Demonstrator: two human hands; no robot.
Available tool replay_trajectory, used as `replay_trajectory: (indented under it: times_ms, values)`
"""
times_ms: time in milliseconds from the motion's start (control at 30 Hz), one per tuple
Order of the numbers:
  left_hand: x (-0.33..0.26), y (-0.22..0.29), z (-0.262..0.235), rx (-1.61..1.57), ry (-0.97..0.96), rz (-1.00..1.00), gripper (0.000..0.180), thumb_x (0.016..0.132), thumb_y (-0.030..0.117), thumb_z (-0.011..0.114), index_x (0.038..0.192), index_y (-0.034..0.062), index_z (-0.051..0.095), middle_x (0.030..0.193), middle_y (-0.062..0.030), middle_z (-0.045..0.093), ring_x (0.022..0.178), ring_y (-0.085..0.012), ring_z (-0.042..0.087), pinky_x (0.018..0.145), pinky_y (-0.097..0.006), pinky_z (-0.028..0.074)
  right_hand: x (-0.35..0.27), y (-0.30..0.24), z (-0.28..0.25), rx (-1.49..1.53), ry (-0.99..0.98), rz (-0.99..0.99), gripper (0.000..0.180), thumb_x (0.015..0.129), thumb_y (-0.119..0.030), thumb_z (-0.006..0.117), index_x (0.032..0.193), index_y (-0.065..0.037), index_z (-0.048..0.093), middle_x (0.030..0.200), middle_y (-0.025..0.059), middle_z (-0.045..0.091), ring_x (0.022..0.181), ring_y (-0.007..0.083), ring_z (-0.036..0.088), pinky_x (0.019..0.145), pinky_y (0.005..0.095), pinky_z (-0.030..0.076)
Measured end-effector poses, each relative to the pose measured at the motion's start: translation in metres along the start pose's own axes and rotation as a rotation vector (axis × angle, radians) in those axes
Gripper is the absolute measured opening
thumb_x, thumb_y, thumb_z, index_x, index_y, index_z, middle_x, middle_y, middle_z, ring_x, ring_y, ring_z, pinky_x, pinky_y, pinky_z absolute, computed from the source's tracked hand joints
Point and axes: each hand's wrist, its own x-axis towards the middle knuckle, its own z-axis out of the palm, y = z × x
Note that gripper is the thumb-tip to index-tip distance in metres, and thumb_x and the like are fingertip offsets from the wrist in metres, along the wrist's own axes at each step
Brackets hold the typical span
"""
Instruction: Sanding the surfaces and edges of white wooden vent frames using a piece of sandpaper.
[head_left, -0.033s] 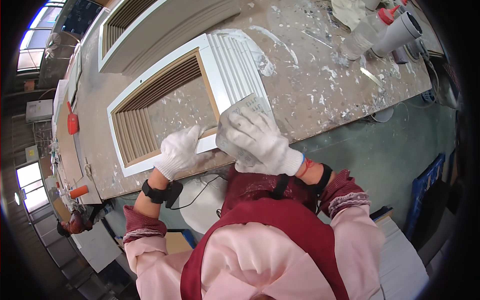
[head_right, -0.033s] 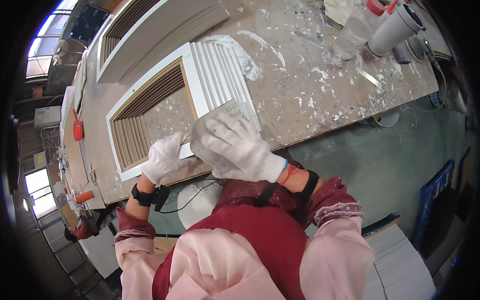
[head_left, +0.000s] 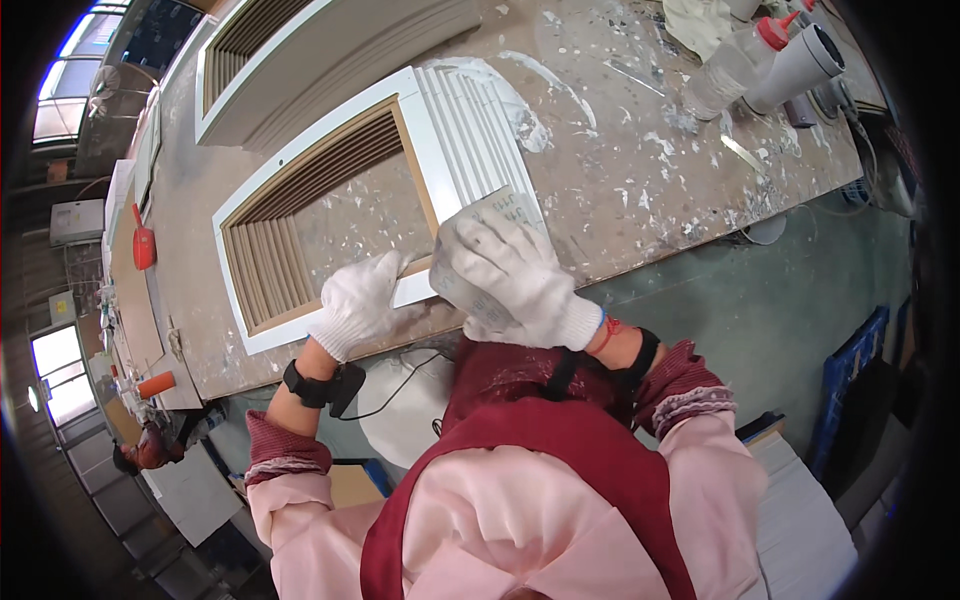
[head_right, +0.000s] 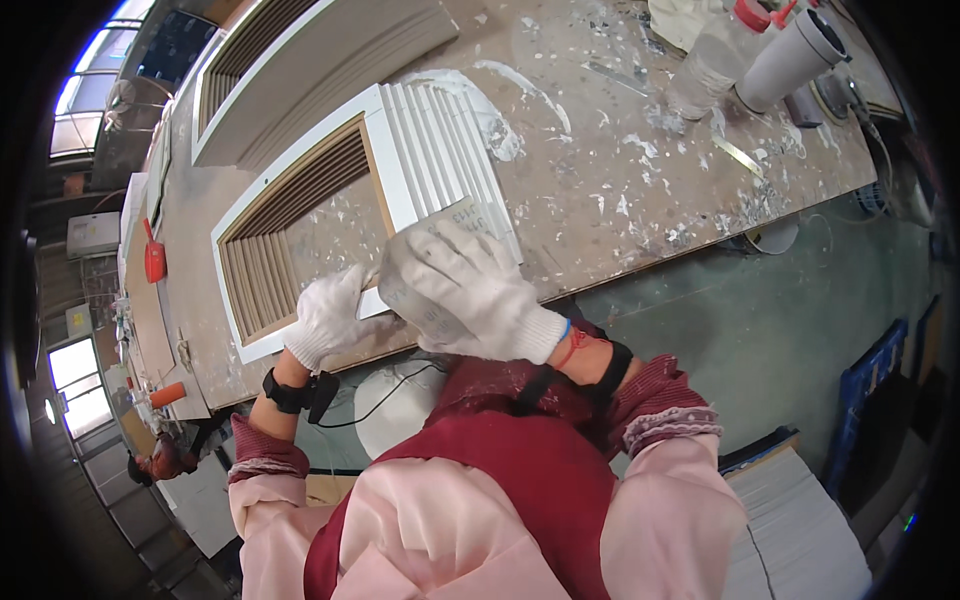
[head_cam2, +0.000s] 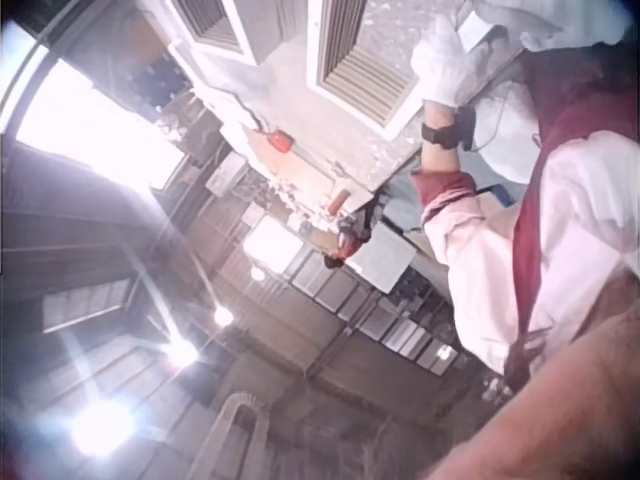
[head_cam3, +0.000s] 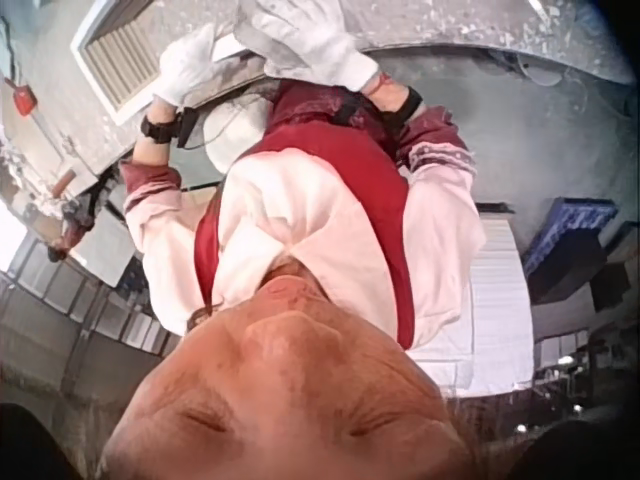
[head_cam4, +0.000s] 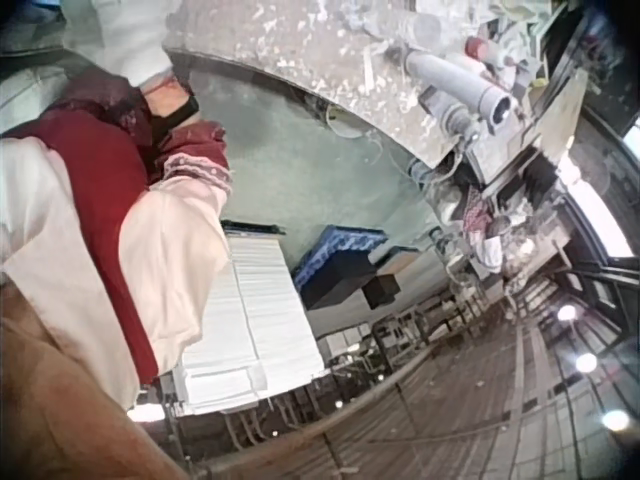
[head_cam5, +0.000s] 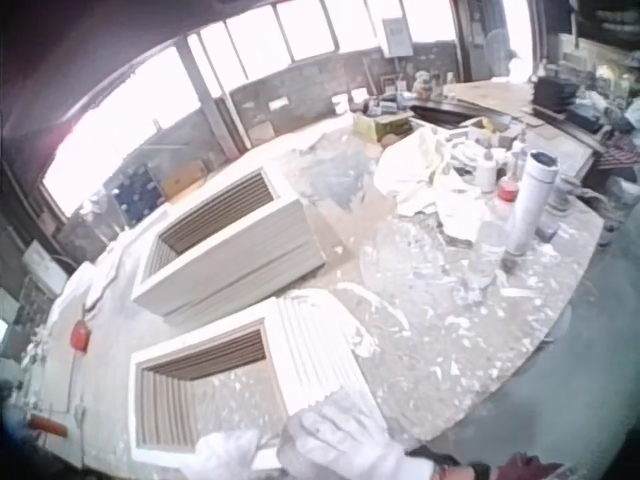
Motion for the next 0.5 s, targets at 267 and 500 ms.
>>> replay_trajectory:
  times_ms: [267,500]
  values:
    - [0.001,-0.007,0.007,-0.010,0.006,0.030,0.066,0.073,0.046,0.079,0.124,0.0078,0.059,0.095,-0.0159,0.069,0.088,-0.0350,0.069,0.075,-0.045,0.054,0.065,0.006,0.014,0.125,0.193,0.300,0.063,0.086,-0.033,0.065,0.143,-0.012,0.049,0.149,0.0176,0.042,0.142,0.0404,0.031,0.114,0.0526,0.028]
    - [0.000,-0.008,0.004,-0.043,0.032,0.085,0.060,0.079,0.054,0.073,0.116,0.0082,0.060,0.094,-0.0154,0.069,0.085,-0.0345,0.070,0.072,-0.045,0.056,0.023,-0.035,-0.002,-0.100,0.010,0.143,0.056,0.086,-0.024,0.061,0.141,-0.013,0.053,0.144,0.0162,0.045,0.133,0.0417,0.038,0.115,0.0540,0.026]
